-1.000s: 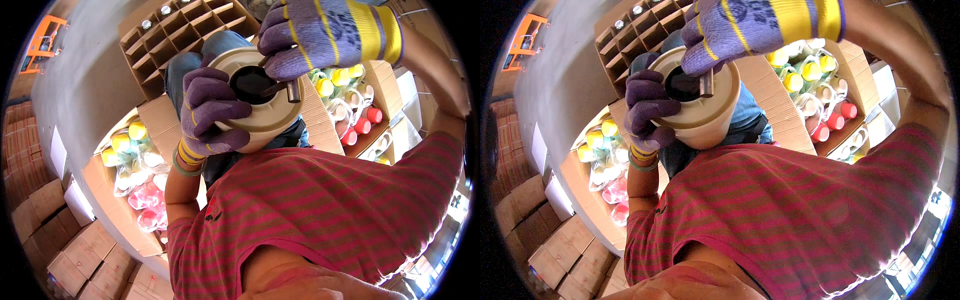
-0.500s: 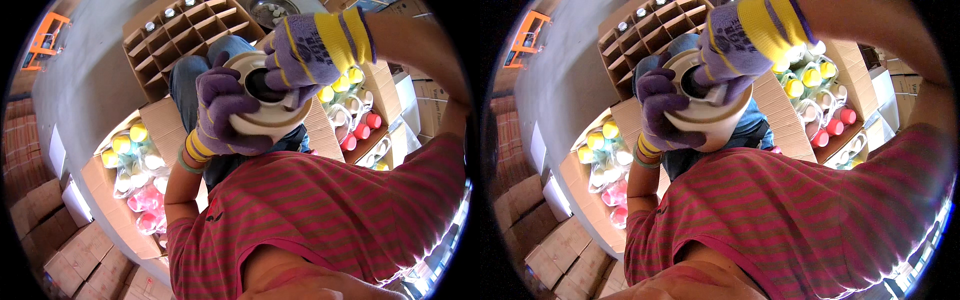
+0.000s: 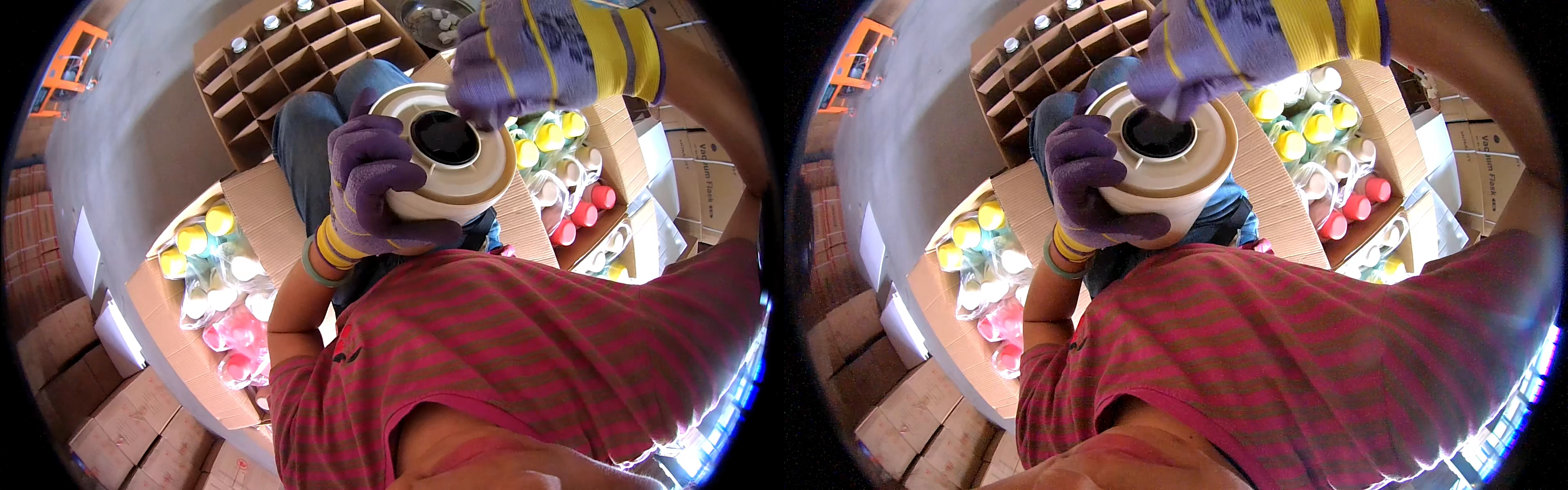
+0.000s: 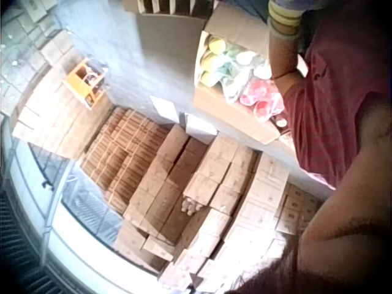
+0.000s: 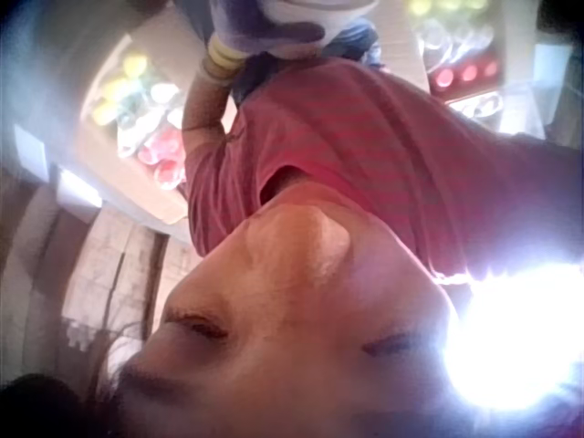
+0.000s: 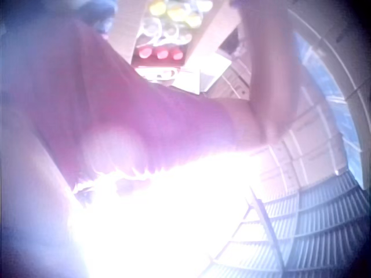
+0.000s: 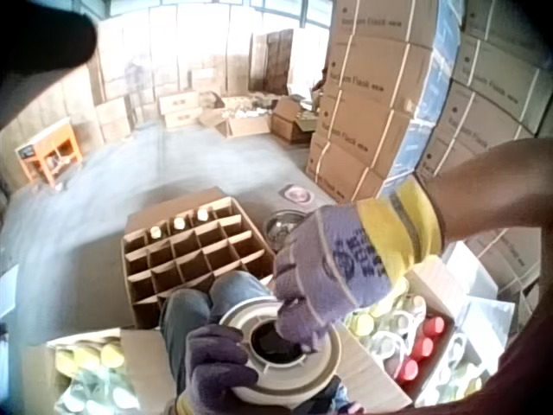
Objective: The person assembles vacuum flasks by inserting metal inner liners into plastic outer shells and securing them with lids. They handle multiple flasks of different colors, including green and beige, and place the assembled units into a cardboard box with dividers.
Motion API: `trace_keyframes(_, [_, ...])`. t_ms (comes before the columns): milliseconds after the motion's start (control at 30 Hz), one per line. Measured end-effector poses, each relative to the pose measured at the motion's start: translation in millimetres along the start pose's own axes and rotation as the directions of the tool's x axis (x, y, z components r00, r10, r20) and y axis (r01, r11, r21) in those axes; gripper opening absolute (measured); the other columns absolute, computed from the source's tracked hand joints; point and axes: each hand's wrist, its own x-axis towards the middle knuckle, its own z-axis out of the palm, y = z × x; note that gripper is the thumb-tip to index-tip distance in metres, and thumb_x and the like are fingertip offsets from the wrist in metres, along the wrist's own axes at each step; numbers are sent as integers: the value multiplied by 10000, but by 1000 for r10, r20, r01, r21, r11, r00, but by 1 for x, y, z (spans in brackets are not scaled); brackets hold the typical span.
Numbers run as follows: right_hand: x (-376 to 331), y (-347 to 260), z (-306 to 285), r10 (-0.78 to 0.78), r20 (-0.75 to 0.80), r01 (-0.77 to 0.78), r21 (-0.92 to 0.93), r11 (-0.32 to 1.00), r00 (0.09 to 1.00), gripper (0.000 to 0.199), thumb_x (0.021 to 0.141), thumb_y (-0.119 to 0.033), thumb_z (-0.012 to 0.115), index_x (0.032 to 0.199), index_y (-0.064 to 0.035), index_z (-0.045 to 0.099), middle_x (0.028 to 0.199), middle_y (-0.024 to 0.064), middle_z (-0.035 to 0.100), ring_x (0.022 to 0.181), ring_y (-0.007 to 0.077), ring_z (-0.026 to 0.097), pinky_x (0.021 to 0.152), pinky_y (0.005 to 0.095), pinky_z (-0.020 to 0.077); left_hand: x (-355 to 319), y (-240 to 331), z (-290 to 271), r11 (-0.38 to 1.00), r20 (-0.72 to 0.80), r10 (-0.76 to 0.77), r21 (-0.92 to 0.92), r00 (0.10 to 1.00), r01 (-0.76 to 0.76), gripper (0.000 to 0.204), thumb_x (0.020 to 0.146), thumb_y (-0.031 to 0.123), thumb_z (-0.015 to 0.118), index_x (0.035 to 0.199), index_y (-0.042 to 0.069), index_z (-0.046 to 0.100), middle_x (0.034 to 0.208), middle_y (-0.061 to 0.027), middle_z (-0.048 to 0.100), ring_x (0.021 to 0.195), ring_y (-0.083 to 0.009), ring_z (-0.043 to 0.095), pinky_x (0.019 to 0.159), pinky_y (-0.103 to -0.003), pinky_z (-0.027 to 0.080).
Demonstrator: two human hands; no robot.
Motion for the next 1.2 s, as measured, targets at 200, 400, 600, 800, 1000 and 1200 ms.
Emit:
trace_keyframes(200, [14, 20, 26, -436, -304, 387, -207, 898, 847, 201, 926, -244, 557, 1027, -79, 609, 987, 143, 617, 955, 286, 629, 774, 404, 529, 1, 2, -4, 999, 27, 10, -53, 1000, -9, 758, 460, 447, 974, 1018, 145, 560, 1050, -88, 521, 1050, -340, 548, 943, -545, 447])
trace_keyframes(400, [35, 18, 18, -574, -147, 495, -366, 788, 806, 199, 901, -285, 635, 969, -97, 640, 850, 49, 684, 850, 180, 684, 658, 329, 551, 4, 3, -1, 991, 26, 52, -127, 998, -48, 670, 538, 468, 940, 999, 163, 561, 1021, -48, 547, 1011, -293, 553, 1092, -609, 352])
trace_keyframes(600, [48, -28, 32, 788, 240, -735, 580, 352, 567, 256, 973, -282, 590, 1147, -100, 638, 814, 65, 686, 712, 149, 679, 557, 325, 537, -2, -5, 3, 998, -17, -28, 59, 999, 29, 692, 498, 376, 966, 1008, 129, 567, 1038, -80, 554, 1013, -327, 562, 877, -488, 479])
trace_keyframes(800, [36, -26, 8, 713, 490, -752, 654, 80, 502, 292, 990, -327, 560, 1124, -70, 598, 728, 60, 676, 612, 185, 669, 519, 322, 533, -2, 0, -1, 1000, -26, -7, -1, 1000, 7, 699, 509, 403, 961, 1013, 121, 567, 1046, -87, 549, 1005, -334, 573, 913, -512, 478])
trace_keyframes(1000, [15, 15, 12, -248, -27, 245, -98, 965, 968, 221, 928, -298, 620, 989, -86, 622, 813, 84, 676, 785, 290, 676, 683, 392, 531, -1, -6, -5, 991, 7, 14, -134, 1000, -13, 673, 494, 444, 964, 976, 172, 580, 1014, -42, 555, 1007, -289, 570, 1101, -597, 369])
trace_keyframes(1200, [24, 14, 22, -332, -71, 316, -174, 933, 941, 219, 926, -286, 623, 989, -77, 621, 815, 95, 668, 794, 312, 666, 687, 397, 525, 0, 0, -11, 984, 34, -1, -180, 999, 8, 668, 514, 519, 932, 968, 159, 599, 1027, -44, 562, 1035, -306, 568, 1108, -619, 352])
